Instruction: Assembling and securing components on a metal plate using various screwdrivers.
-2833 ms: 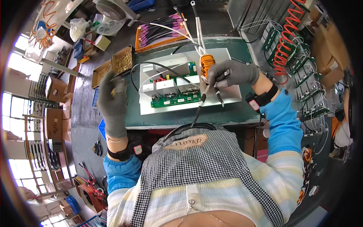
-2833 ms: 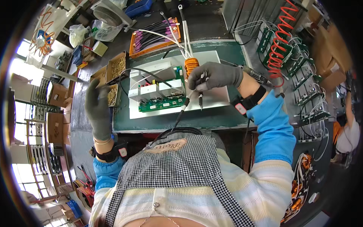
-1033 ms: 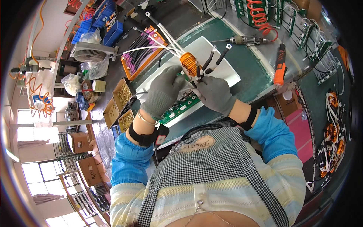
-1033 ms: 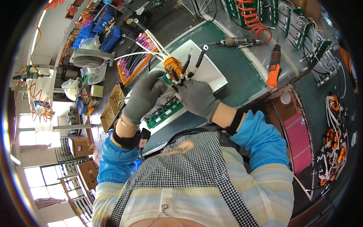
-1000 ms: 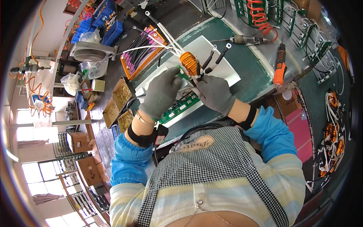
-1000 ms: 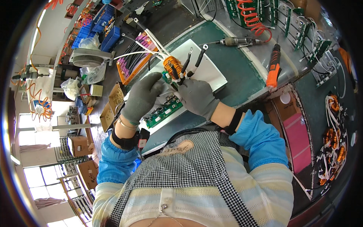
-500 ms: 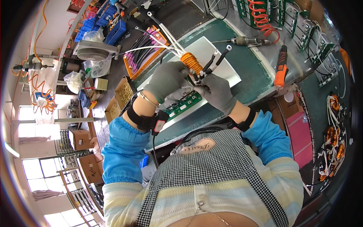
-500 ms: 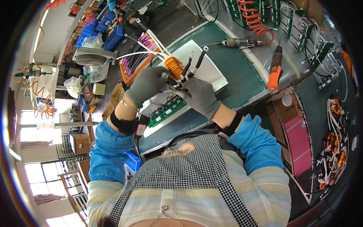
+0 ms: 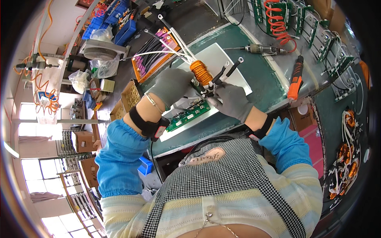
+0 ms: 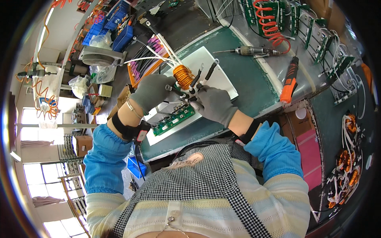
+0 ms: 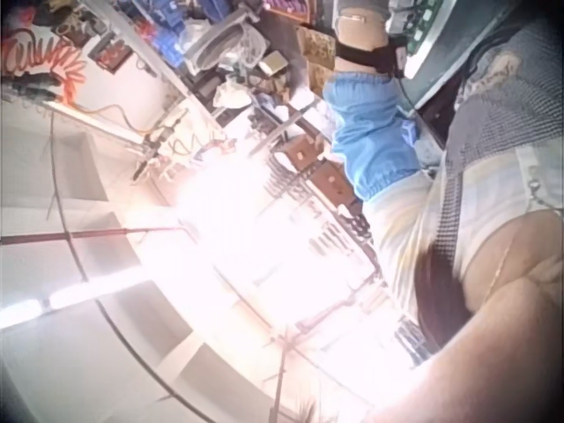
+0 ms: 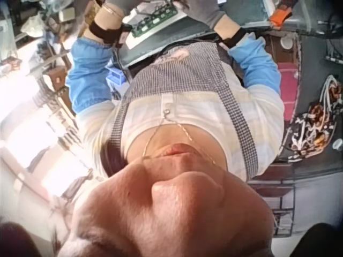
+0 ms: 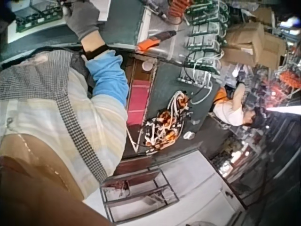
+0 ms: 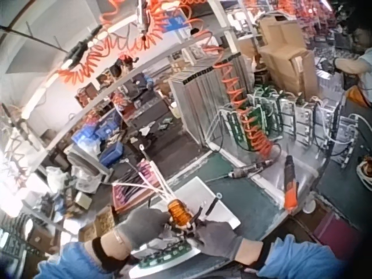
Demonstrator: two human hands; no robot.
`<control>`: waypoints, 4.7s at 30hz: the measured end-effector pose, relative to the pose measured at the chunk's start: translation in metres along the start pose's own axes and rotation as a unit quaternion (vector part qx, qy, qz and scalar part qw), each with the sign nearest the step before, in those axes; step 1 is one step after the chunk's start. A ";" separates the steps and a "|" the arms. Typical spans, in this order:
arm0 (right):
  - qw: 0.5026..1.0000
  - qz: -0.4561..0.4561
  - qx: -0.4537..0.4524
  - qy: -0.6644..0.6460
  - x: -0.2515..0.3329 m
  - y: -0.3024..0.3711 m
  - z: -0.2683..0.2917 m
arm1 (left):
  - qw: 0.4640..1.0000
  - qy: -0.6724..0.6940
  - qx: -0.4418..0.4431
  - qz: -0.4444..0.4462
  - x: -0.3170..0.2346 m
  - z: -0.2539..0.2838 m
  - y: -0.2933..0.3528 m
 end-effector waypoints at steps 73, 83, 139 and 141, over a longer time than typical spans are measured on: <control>0.907 0.421 -0.013 0.008 0.020 -0.041 0.022 | 0.981 -0.078 0.136 -0.110 0.015 -0.024 -0.025; 0.971 0.199 0.020 -0.133 0.026 0.035 0.008 | 0.988 0.028 -0.084 -0.128 0.007 0.013 0.058; 0.974 -0.110 -0.124 -0.156 0.023 0.007 -0.019 | 0.982 0.173 0.059 -0.043 0.032 0.034 -0.017; 0.962 -0.157 -0.105 -0.199 0.023 0.007 -0.020 | 0.991 0.112 0.060 -0.046 0.033 0.029 -0.018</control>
Point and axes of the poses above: each hand's wrist, its own y-axis away from the middle knuckle, its own z-axis out of the back of the hand, x = y × z, the point moved 5 cm from there along -y, towards the middle knuckle, and after that the axes turned 2 degrees about -x, right-handed, at the moved point
